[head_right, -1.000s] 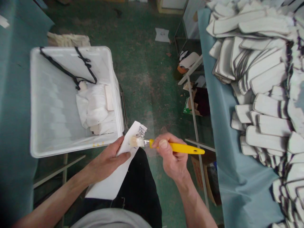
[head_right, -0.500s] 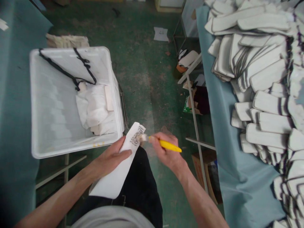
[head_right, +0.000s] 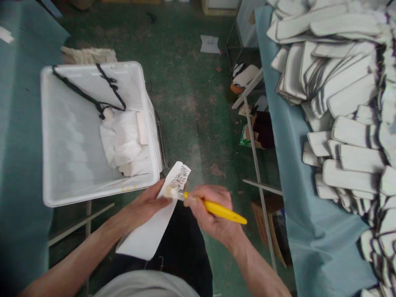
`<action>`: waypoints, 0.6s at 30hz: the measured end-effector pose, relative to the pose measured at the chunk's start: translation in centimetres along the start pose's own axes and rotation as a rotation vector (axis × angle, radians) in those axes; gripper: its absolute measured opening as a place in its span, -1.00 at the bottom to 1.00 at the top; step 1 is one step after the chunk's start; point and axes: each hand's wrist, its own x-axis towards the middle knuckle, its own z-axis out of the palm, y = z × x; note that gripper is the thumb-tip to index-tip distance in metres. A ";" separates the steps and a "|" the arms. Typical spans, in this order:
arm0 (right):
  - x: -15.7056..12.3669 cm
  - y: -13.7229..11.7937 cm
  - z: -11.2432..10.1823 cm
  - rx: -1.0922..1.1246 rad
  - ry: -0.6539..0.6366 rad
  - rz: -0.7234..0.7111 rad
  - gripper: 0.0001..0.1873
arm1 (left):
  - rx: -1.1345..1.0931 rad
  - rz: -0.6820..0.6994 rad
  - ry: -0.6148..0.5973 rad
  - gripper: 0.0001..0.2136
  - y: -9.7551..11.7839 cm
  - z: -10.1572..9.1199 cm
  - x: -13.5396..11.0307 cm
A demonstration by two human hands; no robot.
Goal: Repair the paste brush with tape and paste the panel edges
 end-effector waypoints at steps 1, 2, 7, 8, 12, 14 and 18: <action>0.1 -0.1 0.0 -0.018 -0.011 -0.018 -0.73 | 0.017 -0.001 0.010 -0.50 -0.2 0.0 0.1; 0.2 -0.2 0.0 -0.052 -0.007 -0.022 -0.73 | 0.041 -0.007 0.012 -0.49 -0.3 0.1 0.1; 0.4 -0.5 -0.1 -0.064 -0.041 -0.067 -0.77 | 0.075 0.018 0.002 -0.49 -0.7 0.1 0.2; 0.3 -0.5 -0.1 -0.042 -0.075 -0.086 -0.76 | 0.081 0.033 0.015 -0.51 -0.6 0.2 0.1; 0.4 -0.2 -0.3 -0.146 -0.020 -0.091 -0.76 | 0.101 -0.017 0.040 -0.49 0.1 0.3 -0.2; 0.5 -0.2 -0.4 -0.163 0.022 -0.098 -0.78 | 0.083 -0.044 0.028 -0.46 0.3 0.4 -0.3; 0.7 0.0 -0.4 -0.093 -0.063 -0.167 -0.77 | 0.095 0.003 0.020 -0.50 0.4 0.5 -0.3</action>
